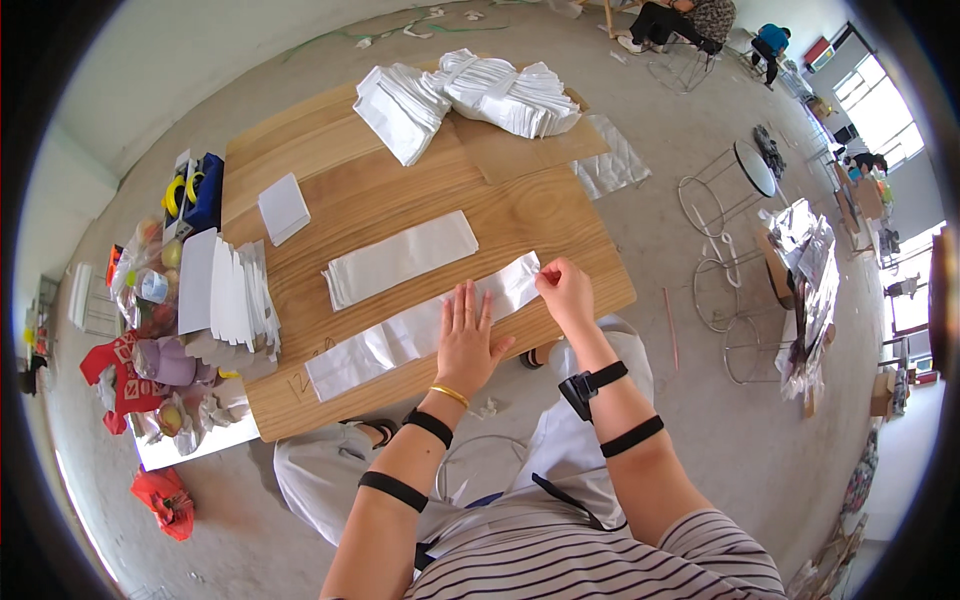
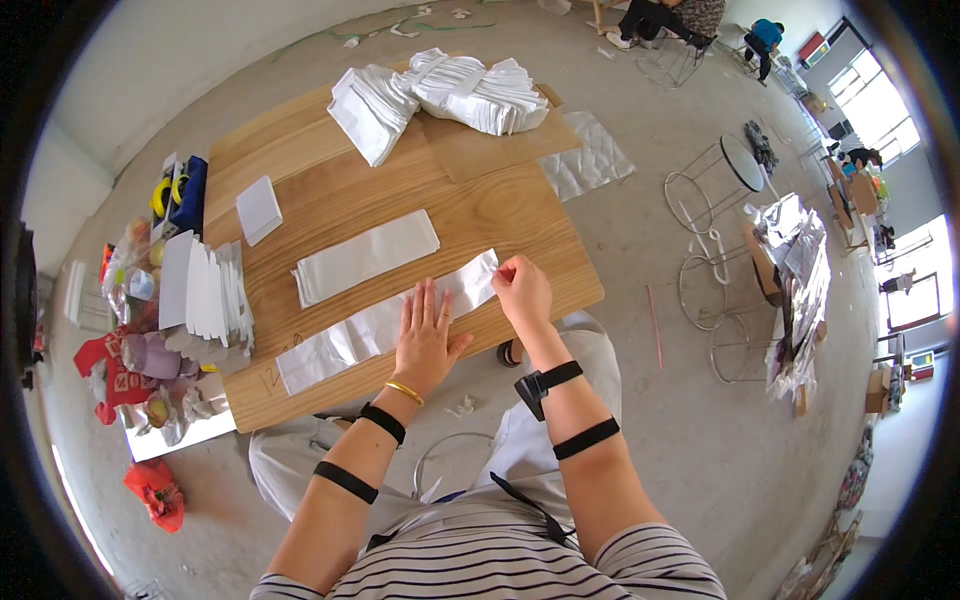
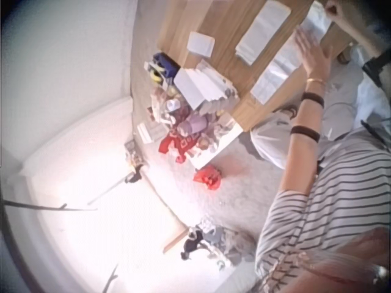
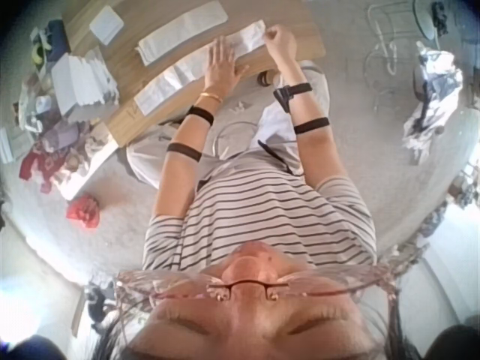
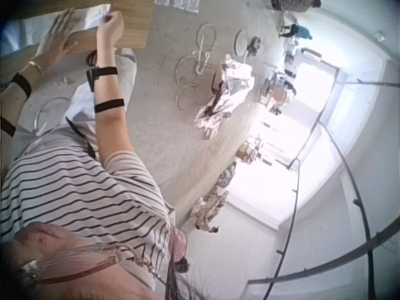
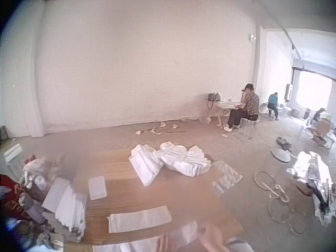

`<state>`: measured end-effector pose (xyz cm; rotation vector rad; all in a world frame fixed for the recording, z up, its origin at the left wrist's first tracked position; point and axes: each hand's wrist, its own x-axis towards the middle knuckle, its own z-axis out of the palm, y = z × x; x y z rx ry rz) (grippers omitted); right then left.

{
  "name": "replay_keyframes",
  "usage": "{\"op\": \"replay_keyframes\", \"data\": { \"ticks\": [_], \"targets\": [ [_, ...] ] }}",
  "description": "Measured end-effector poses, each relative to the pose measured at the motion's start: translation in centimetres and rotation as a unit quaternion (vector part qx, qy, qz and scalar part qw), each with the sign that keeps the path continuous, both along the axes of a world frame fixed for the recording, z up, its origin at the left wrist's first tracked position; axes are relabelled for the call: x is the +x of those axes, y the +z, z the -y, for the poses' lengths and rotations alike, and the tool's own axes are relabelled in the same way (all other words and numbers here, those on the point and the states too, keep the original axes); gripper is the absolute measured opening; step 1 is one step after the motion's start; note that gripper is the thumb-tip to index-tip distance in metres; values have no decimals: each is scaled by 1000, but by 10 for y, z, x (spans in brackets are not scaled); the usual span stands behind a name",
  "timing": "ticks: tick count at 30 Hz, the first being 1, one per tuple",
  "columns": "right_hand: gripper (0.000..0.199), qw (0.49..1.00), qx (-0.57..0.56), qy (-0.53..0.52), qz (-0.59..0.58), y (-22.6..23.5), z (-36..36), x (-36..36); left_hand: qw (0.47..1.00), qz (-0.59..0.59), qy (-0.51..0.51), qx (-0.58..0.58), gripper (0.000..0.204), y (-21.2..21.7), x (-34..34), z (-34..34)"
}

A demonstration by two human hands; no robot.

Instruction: Manually folding rectangular white plastic or foam sheets on a assembly table.

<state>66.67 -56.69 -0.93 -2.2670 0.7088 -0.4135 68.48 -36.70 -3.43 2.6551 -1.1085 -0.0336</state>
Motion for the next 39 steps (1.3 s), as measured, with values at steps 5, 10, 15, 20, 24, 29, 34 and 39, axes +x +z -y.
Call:
{"op": "replay_keyframes", "data": {
  "ticks": [5,10,15,20,24,29,34,39],
  "targets": [
    [14,996,-27,74,42,46,-43,7,999,6,-2,-44,76,14,-2,-17],
    [14,981,-64,171,65,45,-103,12,994,-34,56,-85,69,48,-20,-67],
    [15,973,-77,216,35,13,-148,25,981,-45,154,-110,59,54,-37,-135],
    [14,971,-74,226,-5,-1,-166,28,970,-27,221,-99,57,46,-41,-185],
    [15,969,-74,236,-19,-5,-168,29,956,-25,273,-103,60,42,-38,-201],
    [17,966,-49,252,-22,-4,-163,28,947,6,303,-104,60,34,-25,-209],
    [18,972,56,225,-23,5,-157,36,911,7,399,-102,57,20,-12,-220],
    [14,964,75,256,-8,-19,-144,44,892,5,445,-81,48,15,1,-219]
  ]
}}
